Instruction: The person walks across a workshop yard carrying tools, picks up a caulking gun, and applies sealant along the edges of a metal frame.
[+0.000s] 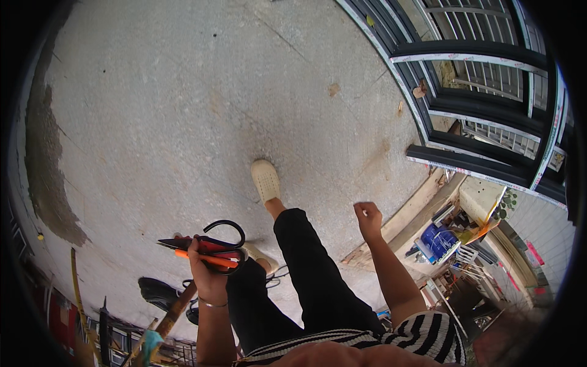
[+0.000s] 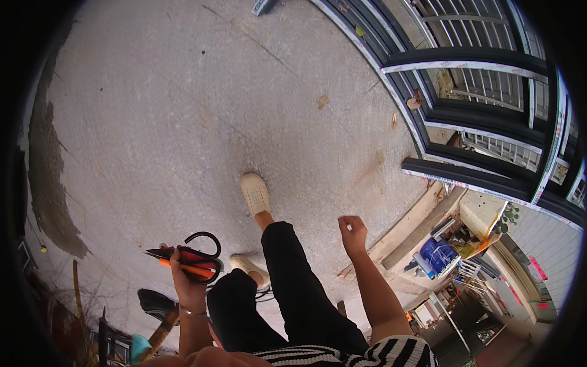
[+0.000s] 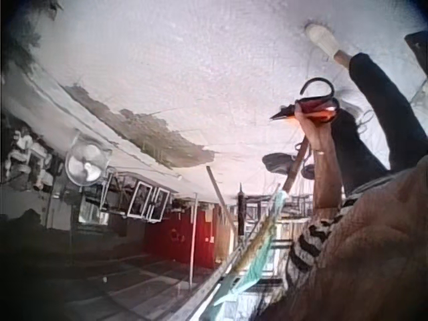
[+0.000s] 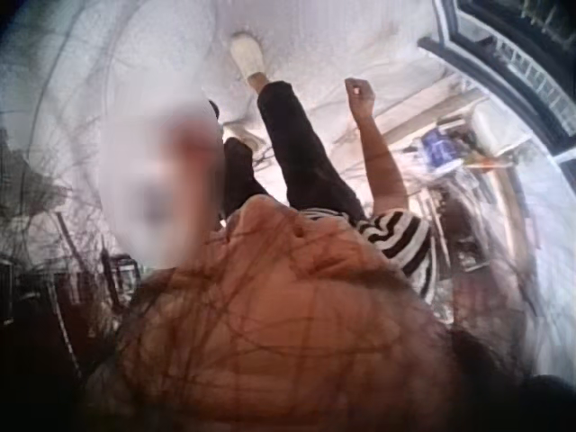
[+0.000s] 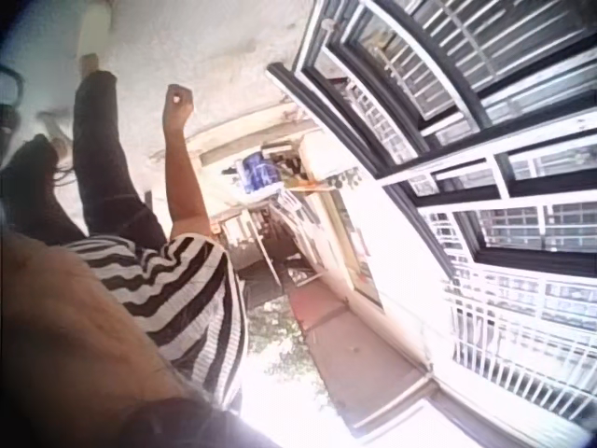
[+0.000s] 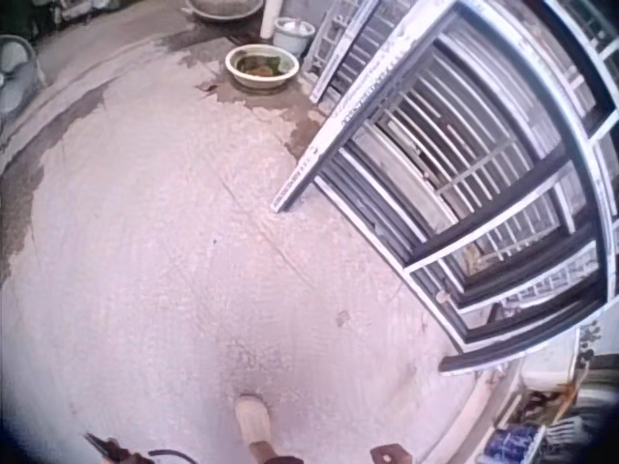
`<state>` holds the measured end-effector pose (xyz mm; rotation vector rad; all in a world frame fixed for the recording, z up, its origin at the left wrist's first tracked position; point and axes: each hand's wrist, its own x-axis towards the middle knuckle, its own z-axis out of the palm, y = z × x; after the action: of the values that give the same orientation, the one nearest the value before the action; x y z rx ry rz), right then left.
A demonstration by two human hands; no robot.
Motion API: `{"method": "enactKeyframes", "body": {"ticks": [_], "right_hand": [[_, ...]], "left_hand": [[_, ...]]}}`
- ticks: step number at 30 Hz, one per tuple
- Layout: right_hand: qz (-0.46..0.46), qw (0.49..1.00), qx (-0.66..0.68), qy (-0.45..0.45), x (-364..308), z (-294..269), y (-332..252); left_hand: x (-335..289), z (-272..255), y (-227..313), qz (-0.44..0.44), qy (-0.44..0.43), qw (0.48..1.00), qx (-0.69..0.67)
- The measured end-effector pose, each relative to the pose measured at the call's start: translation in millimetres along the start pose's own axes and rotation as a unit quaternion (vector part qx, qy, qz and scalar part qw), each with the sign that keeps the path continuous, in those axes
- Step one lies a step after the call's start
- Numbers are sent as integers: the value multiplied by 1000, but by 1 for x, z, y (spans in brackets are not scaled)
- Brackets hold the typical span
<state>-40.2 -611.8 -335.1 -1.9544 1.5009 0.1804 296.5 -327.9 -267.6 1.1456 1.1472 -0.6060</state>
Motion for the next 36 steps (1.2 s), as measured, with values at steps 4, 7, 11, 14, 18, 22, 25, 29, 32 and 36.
{"method": "enactKeyframes", "body": {"ticks": [4,7,11,14,18,22,25,29,32,36], "right_hand": [[126,991,-8,-40,2,-28,3],[137,987,-55,-58,21,-41,-10],[147,987,-27,-53,70,-38,-58],[158,986,-3,-55,89,-56,-100],[199,971,-127,-31,97,-93,-134],[237,968,-56,-55,145,-115,-174],[145,981,-121,-42,202,-136,-222],[62,979,-160,-107,291,-170,-288],[-16,974,-184,-131,340,-197,-331],[-18,986,-158,-57,386,-215,-386]], "left_hand": [[6,76,62,29,-27,996,-79],[23,123,106,55,-98,990,-85],[59,188,159,66,-78,990,-101],[84,236,189,29,-61,988,-142],[85,288,226,-26,-68,988,-140],[78,343,271,18,-83,989,-121],[71,387,290,33,-71,987,-140],[56,425,309,43,-34,982,-179],[42,444,333,47,-9,976,-211],[26,461,376,79,-18,967,-242]]}}
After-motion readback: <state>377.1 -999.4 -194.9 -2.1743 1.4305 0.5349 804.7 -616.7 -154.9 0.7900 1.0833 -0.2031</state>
